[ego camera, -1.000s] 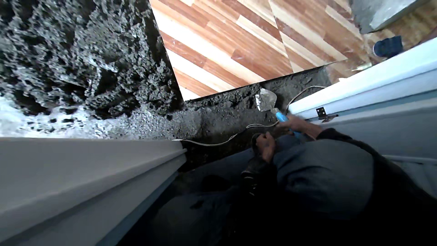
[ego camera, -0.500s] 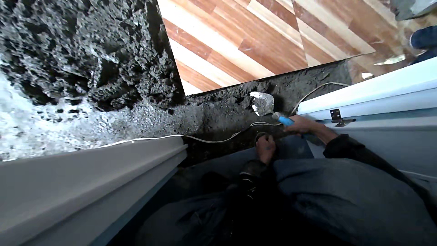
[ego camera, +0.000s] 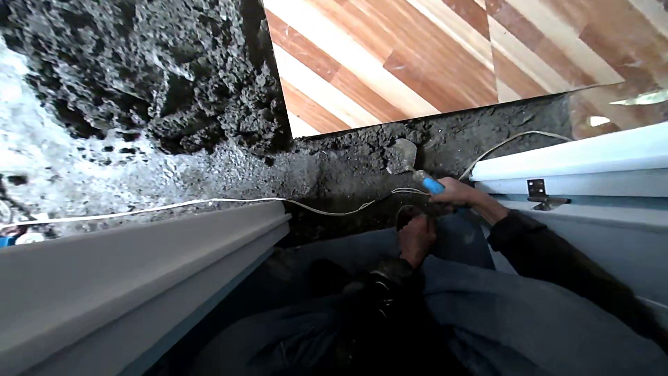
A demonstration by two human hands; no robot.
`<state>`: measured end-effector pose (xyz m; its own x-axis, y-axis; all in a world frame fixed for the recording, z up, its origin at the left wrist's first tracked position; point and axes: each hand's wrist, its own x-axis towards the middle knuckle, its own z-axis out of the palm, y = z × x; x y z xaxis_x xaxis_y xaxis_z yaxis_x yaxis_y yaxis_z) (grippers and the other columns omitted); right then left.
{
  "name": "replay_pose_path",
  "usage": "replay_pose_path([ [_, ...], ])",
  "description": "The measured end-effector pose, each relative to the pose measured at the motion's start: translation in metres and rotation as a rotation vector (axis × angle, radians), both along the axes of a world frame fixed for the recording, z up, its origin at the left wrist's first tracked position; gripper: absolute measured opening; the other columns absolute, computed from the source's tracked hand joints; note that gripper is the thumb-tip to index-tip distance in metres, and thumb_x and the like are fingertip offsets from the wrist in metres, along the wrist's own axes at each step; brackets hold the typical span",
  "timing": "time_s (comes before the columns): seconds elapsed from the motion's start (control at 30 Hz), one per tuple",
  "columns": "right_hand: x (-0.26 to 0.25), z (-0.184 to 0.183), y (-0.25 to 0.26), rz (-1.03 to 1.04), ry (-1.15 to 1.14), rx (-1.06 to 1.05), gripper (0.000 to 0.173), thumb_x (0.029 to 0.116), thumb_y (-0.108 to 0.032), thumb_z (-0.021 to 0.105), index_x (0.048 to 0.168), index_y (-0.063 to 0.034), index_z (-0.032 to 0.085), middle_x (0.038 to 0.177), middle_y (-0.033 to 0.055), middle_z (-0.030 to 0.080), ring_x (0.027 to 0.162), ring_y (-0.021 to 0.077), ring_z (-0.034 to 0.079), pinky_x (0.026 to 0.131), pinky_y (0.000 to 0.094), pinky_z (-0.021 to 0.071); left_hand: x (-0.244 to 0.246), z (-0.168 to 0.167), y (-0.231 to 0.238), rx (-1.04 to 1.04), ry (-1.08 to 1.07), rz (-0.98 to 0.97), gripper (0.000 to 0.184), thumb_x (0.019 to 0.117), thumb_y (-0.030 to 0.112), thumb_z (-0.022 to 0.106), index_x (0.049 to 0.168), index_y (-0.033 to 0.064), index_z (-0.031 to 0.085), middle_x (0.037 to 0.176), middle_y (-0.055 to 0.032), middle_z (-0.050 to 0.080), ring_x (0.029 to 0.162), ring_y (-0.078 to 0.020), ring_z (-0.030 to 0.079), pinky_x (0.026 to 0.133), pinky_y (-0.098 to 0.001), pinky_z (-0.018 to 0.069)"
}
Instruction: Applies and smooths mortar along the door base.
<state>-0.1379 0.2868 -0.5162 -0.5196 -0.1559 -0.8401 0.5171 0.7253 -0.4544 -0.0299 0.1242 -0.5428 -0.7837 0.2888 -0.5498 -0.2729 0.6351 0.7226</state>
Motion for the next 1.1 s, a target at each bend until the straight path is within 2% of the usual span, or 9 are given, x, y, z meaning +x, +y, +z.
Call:
replay_pose_path([
  [0.13, 0.004, -0.013, 0.013, 0.011, 0.031, -0.057, 0.025, 0.0922, -0.025, 0.073, 0.103, -0.0038, 0.064, 0.066, 0.0092, 0.057, 0.046, 0.0171, 0.052, 0.044, 0.0327, 0.0471, 0.022, -0.025, 0.009, 0.056, 0.522, 0.013, 0.021, 0.0957, 0.017, 0.063, 0.105, 0.0047, 0.077, 0.100, -0.0159, 0.075, 0.095, -0.0335, 0.073, 0.077, -0.0478, 0.0610],
  [0.23, -0.001, -0.019, 0.014, 0.055, 0.050, -0.069, 0.026, 0.0933, -0.024, 0.074, 0.103, -0.0018, 0.065, 0.068, 0.0119, 0.059, 0.049, 0.0199, 0.054, 0.047, 0.0362, 0.0491, 0.028, -0.045, 0.006, 0.061, 0.711, -0.025, 0.015, 0.0933, 0.021, 0.067, 0.096, 0.0109, 0.078, 0.094, -0.0097, 0.076, 0.099, -0.0328, 0.070, 0.087, -0.0502, 0.0540],
  [0.33, -0.011, -0.022, 0.008, 0.080, 0.068, -0.068, 0.022, 0.0940, -0.021, 0.074, 0.101, -0.0025, 0.064, 0.067, 0.0110, 0.058, 0.047, 0.0192, 0.054, 0.046, 0.0349, 0.0489, 0.028, -0.047, 0.003, 0.055, 0.675, -0.055, 0.018, 0.0946, 0.026, 0.065, 0.097, 0.0120, 0.077, 0.096, -0.0086, 0.075, 0.106, -0.0320, 0.068, 0.095, -0.0500, 0.0500],
  [0.67, -0.020, -0.034, -0.026, 0.105, 0.018, -0.158, 0.026, 0.0929, -0.025, 0.074, 0.101, -0.0029, 0.064, 0.065, 0.0088, 0.059, 0.047, 0.0168, 0.055, 0.046, 0.0318, 0.0498, 0.024, -0.050, 0.005, 0.014, 0.651, -0.056, 0.023, 0.0946, 0.031, 0.063, 0.093, 0.0124, 0.076, 0.098, -0.0084, 0.074, 0.105, -0.0303, 0.067, 0.094, -0.0473, 0.0495],
  [0.77, -0.016, -0.038, -0.046, 0.092, -0.063, -0.229, 0.022, 0.0967, -0.019, 0.071, 0.100, 0.0006, 0.063, 0.063, 0.0077, 0.057, 0.046, 0.0146, 0.053, 0.047, 0.0296, 0.0496, 0.025, -0.049, 0.002, 0.030, 0.605, -0.052, 0.022, 0.0941, 0.030, 0.065, 0.097, 0.0111, 0.077, 0.108, -0.0104, 0.075, 0.111, -0.0333, 0.066, 0.097, -0.0502, 0.0489],
  [0.87, -0.005, -0.032, -0.052, 0.118, -0.024, -0.224, 0.028, 0.0950, -0.022, 0.070, 0.106, 0.0020, 0.062, 0.073, 0.0065, 0.059, 0.057, 0.0124, 0.057, 0.058, 0.0308, 0.0527, 0.024, -0.046, 0.002, 0.054, 0.630, -0.018, 0.020, 0.0884, 0.024, 0.071, 0.100, 0.0087, 0.078, 0.117, -0.0123, 0.075, 0.115, -0.0364, 0.067, 0.095, -0.0535, 0.0509],
  [0.93, 0.001, -0.021, -0.058, 0.170, 0.014, -0.170, 0.041, 0.0956, -0.028, 0.071, 0.118, 0.0043, 0.061, 0.089, 0.0121, 0.064, 0.073, 0.0167, 0.062, 0.073, 0.0374, 0.0560, 0.023, -0.043, -0.001, 0.051, 0.597, -0.016, 0.021, 0.0869, 0.022, 0.072, 0.101, 0.0073, 0.078, 0.110, -0.0128, 0.077, 0.112, -0.0367, 0.067, 0.098, -0.0539, 0.0491],
  [1.0, 0.009, -0.012, -0.062, 0.190, 0.063, -0.118, 0.044, 0.0955, -0.031, 0.071, 0.121, 0.0038, 0.062, 0.095, 0.0146, 0.066, 0.080, 0.0193, 0.065, 0.078, 0.0413, 0.0567, 0.022, -0.038, -0.003, 0.033, 0.549, -0.038, 0.022, 0.0891, 0.024, 0.071, 0.102, 0.0073, 0.078, 0.104, -0.0132, 0.077, 0.112, -0.0364, 0.068, 0.104, -0.0539, 0.0468],
  [1.1, 0.017, 0.000, -0.063, 0.205, 0.105, -0.089, 0.044, 0.0949, -0.030, 0.072, 0.121, 0.0039, 0.062, 0.098, 0.0159, 0.067, 0.085, 0.0208, 0.066, 0.082, 0.0426, 0.0556, 0.022, -0.033, -0.004, 0.047, 0.522, -0.045, 0.023, 0.0909, 0.027, 0.069, 0.102, 0.0088, 0.079, 0.110, -0.0155, 0.076, 0.115, -0.0372, 0.067, 0.107, -0.0557, 0.0450],
])
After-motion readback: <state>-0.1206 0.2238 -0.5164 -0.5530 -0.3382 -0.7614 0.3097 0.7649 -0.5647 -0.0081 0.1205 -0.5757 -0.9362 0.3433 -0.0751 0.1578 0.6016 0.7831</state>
